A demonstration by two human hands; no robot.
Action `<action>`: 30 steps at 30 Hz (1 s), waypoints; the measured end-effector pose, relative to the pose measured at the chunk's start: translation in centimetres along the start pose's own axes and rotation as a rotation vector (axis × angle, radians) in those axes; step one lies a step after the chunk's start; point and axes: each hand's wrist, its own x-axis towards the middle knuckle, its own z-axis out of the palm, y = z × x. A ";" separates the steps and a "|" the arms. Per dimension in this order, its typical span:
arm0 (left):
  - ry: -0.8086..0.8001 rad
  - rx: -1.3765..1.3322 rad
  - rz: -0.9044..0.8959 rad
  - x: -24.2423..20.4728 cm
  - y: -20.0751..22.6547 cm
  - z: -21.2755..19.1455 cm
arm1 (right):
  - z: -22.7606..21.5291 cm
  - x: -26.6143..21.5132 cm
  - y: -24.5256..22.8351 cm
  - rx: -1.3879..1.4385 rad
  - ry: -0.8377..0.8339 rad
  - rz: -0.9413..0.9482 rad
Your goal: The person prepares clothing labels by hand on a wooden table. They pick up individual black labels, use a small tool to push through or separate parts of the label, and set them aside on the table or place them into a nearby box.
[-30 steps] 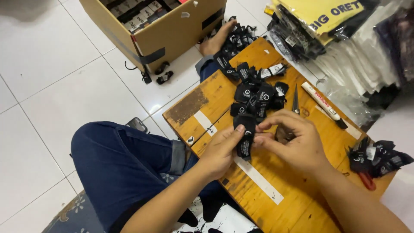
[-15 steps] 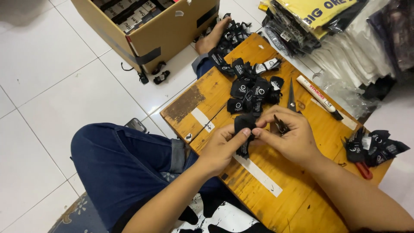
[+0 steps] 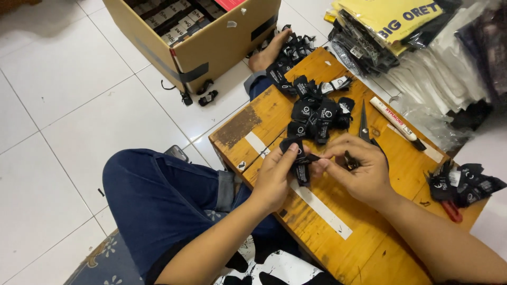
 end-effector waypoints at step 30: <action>-0.255 0.019 -0.023 0.6 -1.4 -1.0 | -2.8 1.8 -0.3 -0.026 -0.390 0.203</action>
